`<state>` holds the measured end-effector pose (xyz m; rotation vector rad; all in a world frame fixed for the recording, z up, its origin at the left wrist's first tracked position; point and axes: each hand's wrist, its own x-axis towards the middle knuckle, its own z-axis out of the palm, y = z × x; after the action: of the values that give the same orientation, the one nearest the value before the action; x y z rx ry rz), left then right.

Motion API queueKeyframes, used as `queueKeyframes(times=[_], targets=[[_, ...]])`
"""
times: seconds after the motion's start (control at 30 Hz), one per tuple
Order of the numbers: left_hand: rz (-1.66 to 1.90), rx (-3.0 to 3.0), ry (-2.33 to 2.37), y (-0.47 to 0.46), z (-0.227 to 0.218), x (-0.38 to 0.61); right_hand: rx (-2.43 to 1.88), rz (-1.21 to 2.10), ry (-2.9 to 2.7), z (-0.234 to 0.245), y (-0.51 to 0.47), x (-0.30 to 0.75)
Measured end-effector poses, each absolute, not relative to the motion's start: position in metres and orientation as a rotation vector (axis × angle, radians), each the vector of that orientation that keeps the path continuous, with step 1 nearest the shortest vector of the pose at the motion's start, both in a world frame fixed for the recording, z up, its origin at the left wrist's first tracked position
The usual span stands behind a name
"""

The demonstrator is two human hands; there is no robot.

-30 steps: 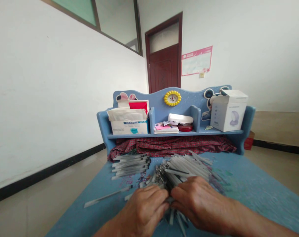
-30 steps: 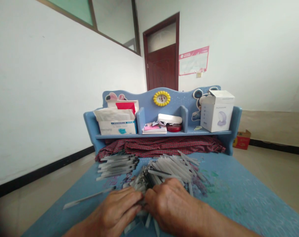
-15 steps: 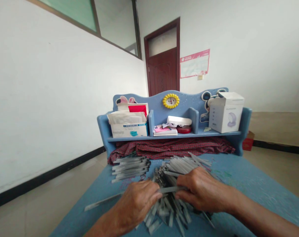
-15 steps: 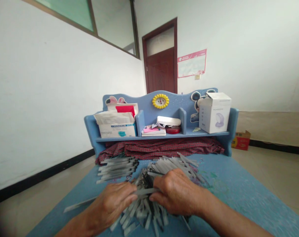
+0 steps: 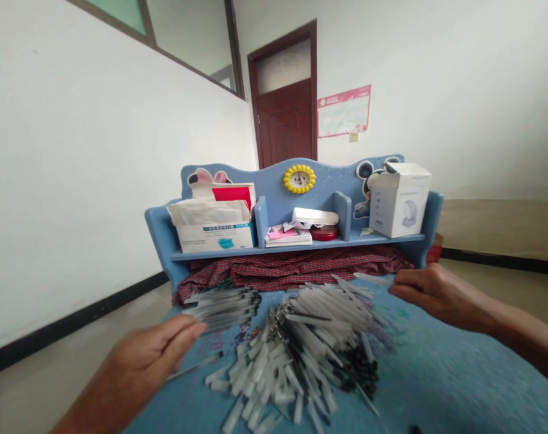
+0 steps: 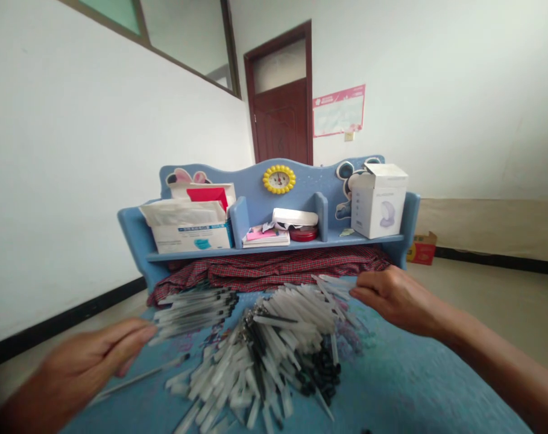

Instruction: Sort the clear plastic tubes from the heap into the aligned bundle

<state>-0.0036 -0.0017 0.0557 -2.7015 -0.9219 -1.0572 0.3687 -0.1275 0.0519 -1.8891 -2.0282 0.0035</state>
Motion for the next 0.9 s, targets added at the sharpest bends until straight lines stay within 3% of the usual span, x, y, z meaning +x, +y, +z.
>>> queueKeyframes(times=[0.33,0.63,0.9], targets=[[-0.079,-2.843,-1.188,0.005,0.021,0.052,-2.24,-0.162,-1.985,0.025,-0.093,0.333],[-0.078,-2.751,-1.281,-0.002,0.015,0.046,-2.293,-0.311,-2.053,0.017,-0.068,0.305],[0.007,-2.543,-1.499,0.048,0.024,0.012,-2.251,-0.394,-2.032,0.015,-0.071,0.311]])
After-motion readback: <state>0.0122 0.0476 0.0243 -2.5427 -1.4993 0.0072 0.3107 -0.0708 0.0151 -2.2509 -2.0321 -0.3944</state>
